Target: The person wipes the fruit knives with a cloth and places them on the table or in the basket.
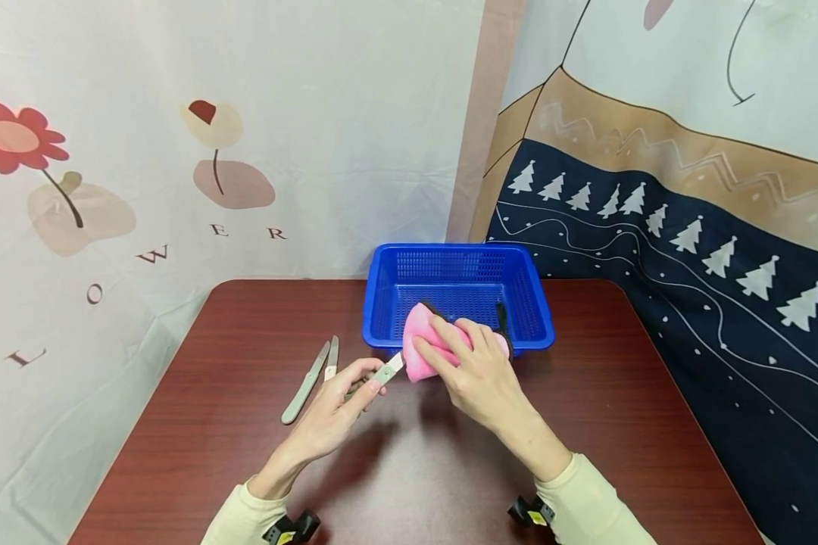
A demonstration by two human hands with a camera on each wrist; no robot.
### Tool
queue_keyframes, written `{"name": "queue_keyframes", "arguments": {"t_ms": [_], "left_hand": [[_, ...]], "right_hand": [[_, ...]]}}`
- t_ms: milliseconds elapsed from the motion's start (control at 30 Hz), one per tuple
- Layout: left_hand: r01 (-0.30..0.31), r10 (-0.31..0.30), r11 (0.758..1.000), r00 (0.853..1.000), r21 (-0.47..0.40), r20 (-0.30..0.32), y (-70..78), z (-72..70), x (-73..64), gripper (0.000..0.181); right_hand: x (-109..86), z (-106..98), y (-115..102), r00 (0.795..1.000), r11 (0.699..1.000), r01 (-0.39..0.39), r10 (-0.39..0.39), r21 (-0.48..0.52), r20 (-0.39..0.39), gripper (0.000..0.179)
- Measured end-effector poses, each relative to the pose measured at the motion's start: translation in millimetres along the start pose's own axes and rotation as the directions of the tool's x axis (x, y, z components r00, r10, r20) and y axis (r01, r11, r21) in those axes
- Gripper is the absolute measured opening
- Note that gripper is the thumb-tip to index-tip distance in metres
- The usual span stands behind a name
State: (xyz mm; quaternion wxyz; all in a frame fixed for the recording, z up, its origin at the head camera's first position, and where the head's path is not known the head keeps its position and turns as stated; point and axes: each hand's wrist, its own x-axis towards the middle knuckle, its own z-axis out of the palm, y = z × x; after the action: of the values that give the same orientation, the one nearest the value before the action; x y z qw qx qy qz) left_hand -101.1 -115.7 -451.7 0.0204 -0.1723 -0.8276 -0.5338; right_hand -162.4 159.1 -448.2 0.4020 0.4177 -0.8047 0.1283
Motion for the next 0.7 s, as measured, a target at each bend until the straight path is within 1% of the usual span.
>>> {"name": "queue_keyframes", "arguments": {"t_ms": [100,267,500,600,700], "left_hand": [[0.004,-0.004,1.0,1.0,-0.004,0.005,-0.1,-0.1,-0.6,0.017],[0.016,-0.015,1.0,1.0,-0.008,0.012,-0.5,0.3,-1.0,0.017],[0.053,-0.052,0.997,0.998,-0.058,0.02,-1.9,0.3,-2.2,0.019],[0.049,-0.048,0.996,0.999,-0.076,0.012,-3.1,-0.3,-2.7,0.022],[0.03,-0.03,0.997,1.0,-0.077,0.008,-4.7,-1.2,-3.4,0.022]], "right_hand": [[-1.1,-2,3,1.0,1.0,-0.012,0.013,-0.009,0.022,0.042],[-2.2,-8,9,0.996,0.998,-0.054,0.056,-0.027,0.074,0.041],[-2.4,-15,15,0.992,0.995,-0.102,0.104,-0.02,0.068,0.051],[-2.9,-18,18,0.99,0.992,-0.126,0.127,-0.028,0.06,0.053],[-4.0,-20,20,0.989,0.989,-0.143,0.144,-0.033,0.045,0.054]]}}
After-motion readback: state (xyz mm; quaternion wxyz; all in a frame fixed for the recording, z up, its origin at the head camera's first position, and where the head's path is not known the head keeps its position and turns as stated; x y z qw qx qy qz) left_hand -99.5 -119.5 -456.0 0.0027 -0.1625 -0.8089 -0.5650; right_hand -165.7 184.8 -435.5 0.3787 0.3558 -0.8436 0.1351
